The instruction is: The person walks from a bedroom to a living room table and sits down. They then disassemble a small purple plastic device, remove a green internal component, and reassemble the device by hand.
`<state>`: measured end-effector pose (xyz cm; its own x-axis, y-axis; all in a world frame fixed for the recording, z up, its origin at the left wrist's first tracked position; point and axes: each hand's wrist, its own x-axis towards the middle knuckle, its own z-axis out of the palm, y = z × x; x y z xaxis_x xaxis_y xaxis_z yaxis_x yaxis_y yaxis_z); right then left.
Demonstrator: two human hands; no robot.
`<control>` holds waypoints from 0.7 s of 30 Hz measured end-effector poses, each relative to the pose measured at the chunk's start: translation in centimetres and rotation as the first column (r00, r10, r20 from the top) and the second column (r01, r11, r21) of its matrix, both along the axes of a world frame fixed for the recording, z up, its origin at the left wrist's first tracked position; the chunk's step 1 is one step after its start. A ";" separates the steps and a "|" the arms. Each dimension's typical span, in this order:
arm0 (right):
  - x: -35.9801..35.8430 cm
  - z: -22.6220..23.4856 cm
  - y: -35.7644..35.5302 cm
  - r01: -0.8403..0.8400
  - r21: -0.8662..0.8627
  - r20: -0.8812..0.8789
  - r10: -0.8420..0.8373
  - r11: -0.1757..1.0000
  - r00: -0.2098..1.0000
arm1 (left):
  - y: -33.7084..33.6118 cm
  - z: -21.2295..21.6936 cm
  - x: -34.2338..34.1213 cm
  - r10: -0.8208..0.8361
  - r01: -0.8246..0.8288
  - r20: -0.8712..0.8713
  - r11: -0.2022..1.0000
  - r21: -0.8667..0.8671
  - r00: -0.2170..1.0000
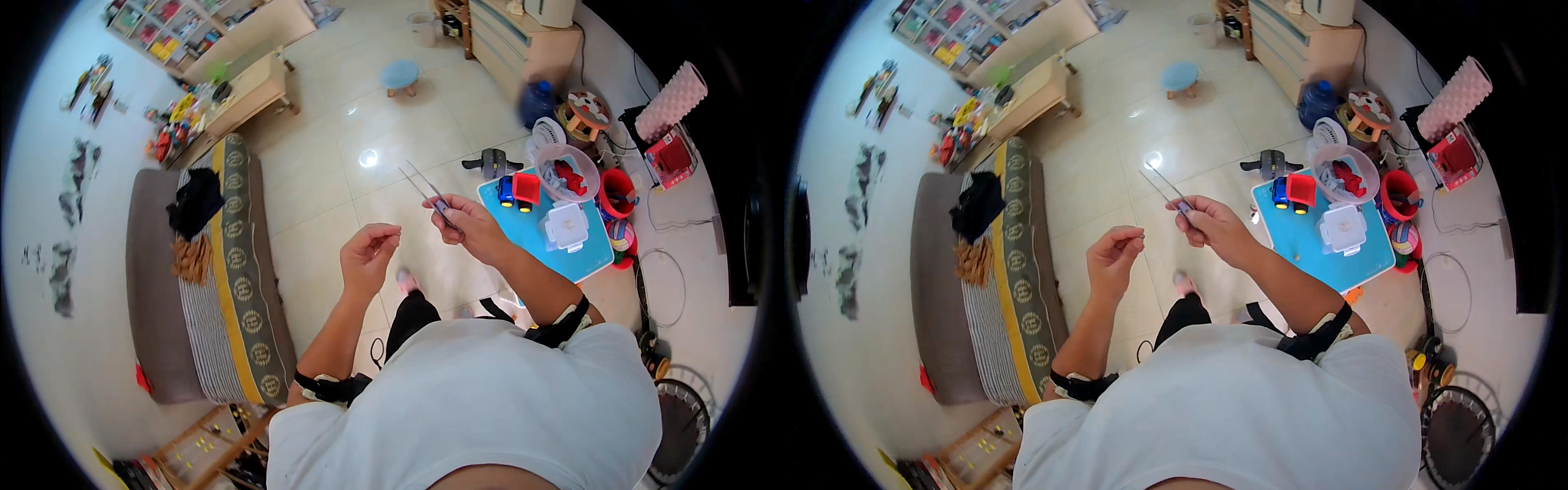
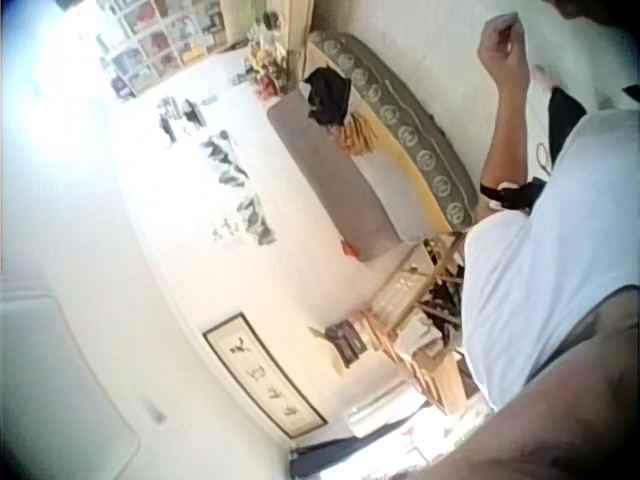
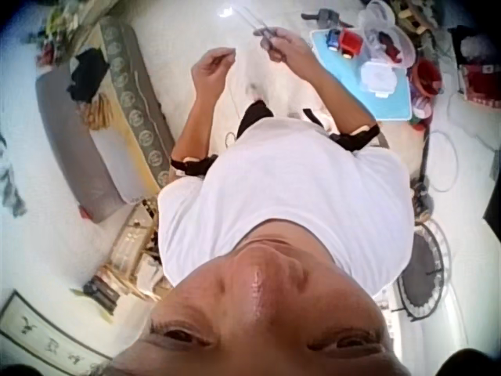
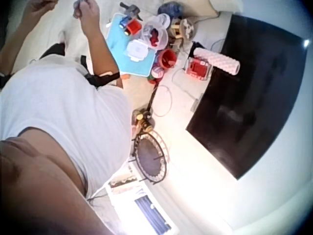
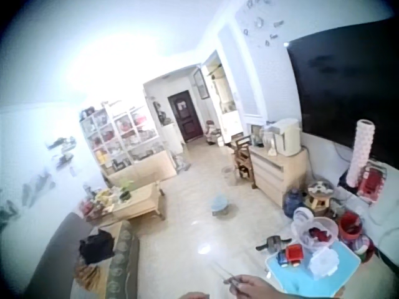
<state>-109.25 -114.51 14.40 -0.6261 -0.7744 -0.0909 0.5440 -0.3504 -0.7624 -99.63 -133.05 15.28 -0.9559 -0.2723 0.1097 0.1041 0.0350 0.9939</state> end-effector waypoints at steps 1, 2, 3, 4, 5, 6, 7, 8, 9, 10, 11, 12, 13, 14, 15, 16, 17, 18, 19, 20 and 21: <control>-2.2 0.1 -0.8 0.039 0.015 0.006 -0.039 0.999 0.999 | -1.0 -0.6 -2.7 -0.030 0.030 0.009 0.999 0.012 0.999; -4.5 -0.2 -1.5 0.081 0.028 0.013 -0.082 0.996 0.997 | -2.0 -1.2 -5.5 -0.059 0.058 0.017 0.998 0.012 0.998; -6.8 -0.8 -2.2 0.114 0.026 0.023 -0.115 0.993 0.993 | -3.0 -1.7 -8.4 -0.091 0.090 0.023 0.996 0.014 0.996; -9.1 -1.5 -3.0 0.149 0.022 0.033 -0.149 0.989 0.988 | -3.9 -2.2 -11.3 -0.124 0.123 0.030 0.992 0.015 0.992; -11.2 -2.2 -3.8 0.186 0.019 0.038 -0.187 0.982 0.982 | -4.8 -2.7 -14.0 -0.167 0.166 0.028 0.986 0.028 0.986; -13.5 -2.9 -4.6 0.220 0.029 0.032 -0.221 0.975 0.975 | -5.6 -3.0 -17.1 -0.211 0.210 0.032 0.977 0.034 0.977; -15.8 -3.7 -5.3 0.255 0.038 0.027 -0.256 0.966 0.966 | -6.3 -3.2 -20.1 -0.257 0.255 0.035 0.966 0.039 0.966; -18.0 -4.3 -6.1 0.298 0.046 0.028 -0.299 0.953 0.954 | -7.1 -3.2 -23.2 -0.304 0.301 0.069 0.953 0.041 0.950; -20.1 -4.8 -6.8 0.315 0.061 0.053 -0.318 0.947 0.947 | -7.6 -3.2 -26.0 -0.344 0.340 0.107 0.939 0.055 0.933; -22.2 -5.1 -7.5 0.333 0.075 0.077 -0.338 0.940 0.938 | -8.0 -3.2 -28.9 -0.385 0.379 0.144 0.923 0.068 0.912; -23.9 -5.4 -7.9 0.348 0.098 0.104 -0.357 0.932 0.928 | -8.4 -3.5 -31.7 -0.429 0.427 0.146 0.903 0.048 0.891; -24.9 -5.7 -8.4 0.372 0.109 0.118 -0.383 0.922 0.916 | -9.0 -4.1 -34.0 -0.468 0.470 0.162 0.882 0.028 0.869; -26.0 -5.6 -8.7 0.394 0.120 0.133 -0.408 0.911 0.903 | -9.3 -4.7 -36.0 -0.505 0.512 0.179 0.859 0.010 0.844; -27.4 -5.2 -8.6 0.418 0.132 0.140 -0.434 0.899 0.890 | -8.8 -4.7 -38.2 -0.533 0.533 0.175 0.844 0.054 0.828; -28.7 -5.1 -8.2 0.435 0.132 0.171 -0.452 0.891 0.875 | -7.9 -4.3 -40.5 -0.563 0.555 0.162 0.826 0.099 0.810; -29.8 -5.4 -7.8 0.471 0.143 0.191 -0.491 0.870 0.850 | -7.1 -4.3 -42.4 -0.587 0.570 0.149 0.809 0.145 0.796; -31.1 -5.6 -7.6 0.503 0.149 0.197 -0.524 0.851 0.828 | -6.5 -4.6 -44.3 -0.622 0.602 0.128 0.782 0.161 0.773; -32.4 -5.8 -7.3 0.527 0.155 0.204 -0.549 0.835 0.810 | -5.9 -4.9 -46.0 -0.650 0.636 0.130 0.760 0.134 0.749; -33.8 -6.3 -7.0 0.560 0.161 0.182 -0.583 0.812 0.792 | -5.4 -5.1 -47.6 -0.671 0.662 0.132 0.742 0.107 0.730; -35.6 -6.8 -6.7 0.575 0.155 0.161 -0.595 0.803 0.787 | -5.1 -5.1 -49.3 -0.672 0.670 0.136 0.739 0.069 0.728; -37.3 -7.0 -6.5 0.582 0.150 0.140 -0.600 0.799 0.788 | -4.7 -5.3 -50.8 -0.676 0.672 0.142 0.736 0.078 0.724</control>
